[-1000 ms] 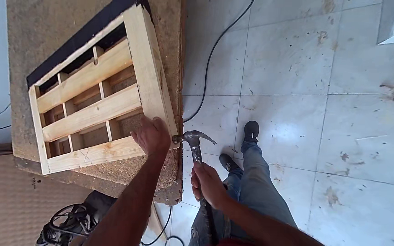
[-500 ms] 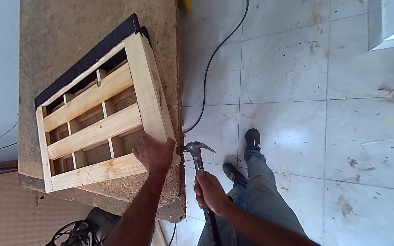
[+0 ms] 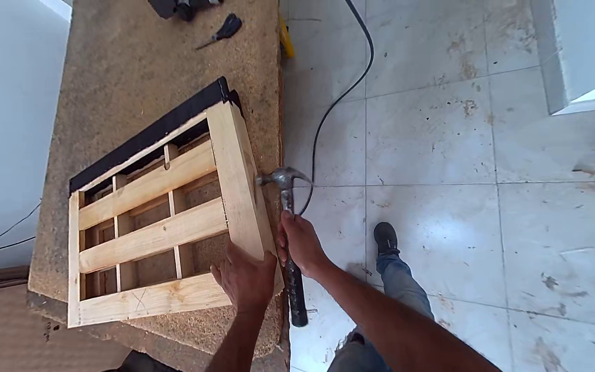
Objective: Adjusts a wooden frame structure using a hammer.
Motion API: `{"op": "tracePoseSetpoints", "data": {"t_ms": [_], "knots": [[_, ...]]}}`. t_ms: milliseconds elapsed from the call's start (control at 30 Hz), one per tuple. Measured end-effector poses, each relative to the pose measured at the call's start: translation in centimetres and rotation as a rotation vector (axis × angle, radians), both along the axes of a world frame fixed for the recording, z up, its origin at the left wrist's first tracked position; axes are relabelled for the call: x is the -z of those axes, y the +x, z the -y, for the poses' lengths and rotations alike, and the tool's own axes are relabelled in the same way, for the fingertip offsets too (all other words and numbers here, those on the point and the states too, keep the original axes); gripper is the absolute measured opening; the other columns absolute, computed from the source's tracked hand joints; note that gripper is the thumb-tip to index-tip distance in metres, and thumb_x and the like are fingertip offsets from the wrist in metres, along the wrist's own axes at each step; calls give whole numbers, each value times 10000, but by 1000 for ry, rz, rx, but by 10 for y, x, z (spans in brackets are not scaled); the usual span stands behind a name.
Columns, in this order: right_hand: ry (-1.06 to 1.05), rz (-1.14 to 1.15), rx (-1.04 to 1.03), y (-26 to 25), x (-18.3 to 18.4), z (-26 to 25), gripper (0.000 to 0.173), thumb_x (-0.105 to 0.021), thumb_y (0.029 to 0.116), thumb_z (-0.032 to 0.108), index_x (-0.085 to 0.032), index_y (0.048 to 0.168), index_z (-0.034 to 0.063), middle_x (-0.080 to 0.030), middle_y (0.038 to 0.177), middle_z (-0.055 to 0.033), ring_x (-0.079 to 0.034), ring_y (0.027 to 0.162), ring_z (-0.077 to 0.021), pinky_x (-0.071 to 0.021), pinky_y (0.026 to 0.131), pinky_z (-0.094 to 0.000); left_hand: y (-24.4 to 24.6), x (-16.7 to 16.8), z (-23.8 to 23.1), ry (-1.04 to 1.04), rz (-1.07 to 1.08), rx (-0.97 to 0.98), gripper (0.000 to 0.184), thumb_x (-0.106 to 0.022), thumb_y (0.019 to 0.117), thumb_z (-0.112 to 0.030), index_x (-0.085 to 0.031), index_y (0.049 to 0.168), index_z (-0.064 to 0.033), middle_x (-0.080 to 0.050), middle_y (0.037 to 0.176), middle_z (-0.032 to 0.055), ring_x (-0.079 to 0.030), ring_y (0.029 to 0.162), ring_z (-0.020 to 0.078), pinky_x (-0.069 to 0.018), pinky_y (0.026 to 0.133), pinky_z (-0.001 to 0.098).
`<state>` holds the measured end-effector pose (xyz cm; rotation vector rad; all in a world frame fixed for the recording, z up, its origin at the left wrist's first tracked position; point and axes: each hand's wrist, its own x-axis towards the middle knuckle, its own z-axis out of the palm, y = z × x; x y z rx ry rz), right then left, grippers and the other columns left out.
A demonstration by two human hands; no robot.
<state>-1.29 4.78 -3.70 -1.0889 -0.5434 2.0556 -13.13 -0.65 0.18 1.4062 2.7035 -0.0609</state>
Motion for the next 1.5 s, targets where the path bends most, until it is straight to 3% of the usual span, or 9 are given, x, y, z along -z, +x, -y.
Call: {"op": "tracePoseSetpoints", "data": {"t_ms": [233, 567, 733, 833, 967, 1067, 1167, 1333, 1500], "knots": [[-92, -38, 122, -1, -2, -41, 563, -287, 1100, 546, -535, 982, 54, -483, 605, -51, -501, 417, -162, -523, 418, -324, 0, 3, 0, 35, -22, 20, 1015, -596, 762, -594, -413, 1506, 71, -649, 1324, 212, -578, 1297, 354, -178, 1224, 614], [-121, -40, -75, -13, -2, -115, 537, -286, 1101, 553, -520, 1002, 80, -477, 639, -36, -484, 427, -143, -506, 418, -308, 1, 6, 2, 52, -28, 42, 1071, -550, 751, -623, -378, 1515, 107, -603, 1391, 251, -560, 1320, 406, -172, 1212, 651], [-232, -74, 3, -22, 1, -195, 526, -300, 1103, 540, -505, 997, 67, -491, 638, -36, -503, 433, -150, -520, 420, -324, -1, 8, 4, 101, -27, 68, 1093, -548, 735, -637, -392, 1498, 129, -635, 1326, 277, -600, 1257, 429, -180, 1192, 682], [-247, -61, -69, -26, 0, -233, 520, -311, 1101, 549, -499, 1013, 73, -488, 650, -33, -504, 434, -143, -520, 419, -316, -1, 8, 4, 102, -37, 71, 1096, -544, 728, -644, -405, 1483, 139, -653, 1278, 283, -622, 1207, 430, -181, 1185, 685], [-258, -40, -36, -30, -3, -257, 533, -300, 1100, 553, -503, 997, 72, -491, 642, -34, -517, 436, -152, -536, 426, -331, 2, 3, 4, 71, -26, 68, 1112, -568, 715, -635, -405, 1455, 179, -638, 1282, 323, -613, 1215, 471, -177, 1183, 700], [-236, 1, -144, -25, -7, -266, 539, -289, 1098, 556, -505, 986, 75, -482, 646, -25, -495, 430, -144, -520, 420, -323, -1, 5, 2, 79, -27, 71, 1116, -569, 708, -654, -432, 1436, 180, -648, 1274, 315, -625, 1197, 473, -185, 1180, 703], [-169, 133, -233, 0, -18, -256, 510, -286, 1110, 523, -517, 1019, 78, -497, 663, -19, -501, 447, -138, -510, 422, -311, -3, 10, 4, 136, -49, 74, 1081, -570, 704, -686, -519, 1380, 154, -682, 1221, 281, -660, 1129, 447, -225, 1169, 699], [93, 537, -495, 58, -41, -225, 414, -405, 1108, 443, -549, 1086, 56, -535, 655, -43, -524, 452, -160, -516, 432, -333, -1, 7, 5, 171, -25, 39, 1048, -577, 692, -710, -564, 1383, 78, -730, 1149, 203, -688, 1088, 397, -277, 1147, 701], [339, 881, -722, 108, -50, -260, 347, -509, 1078, 364, -607, 1055, 32, -602, 656, -80, -580, 478, -211, -540, 465, -385, -5, 7, 0, 234, -40, 25, 1005, -557, 706, -728, -589, 1371, 25, -747, 1028, 147, -711, 957, 329, -342, 1110, 683]]}}
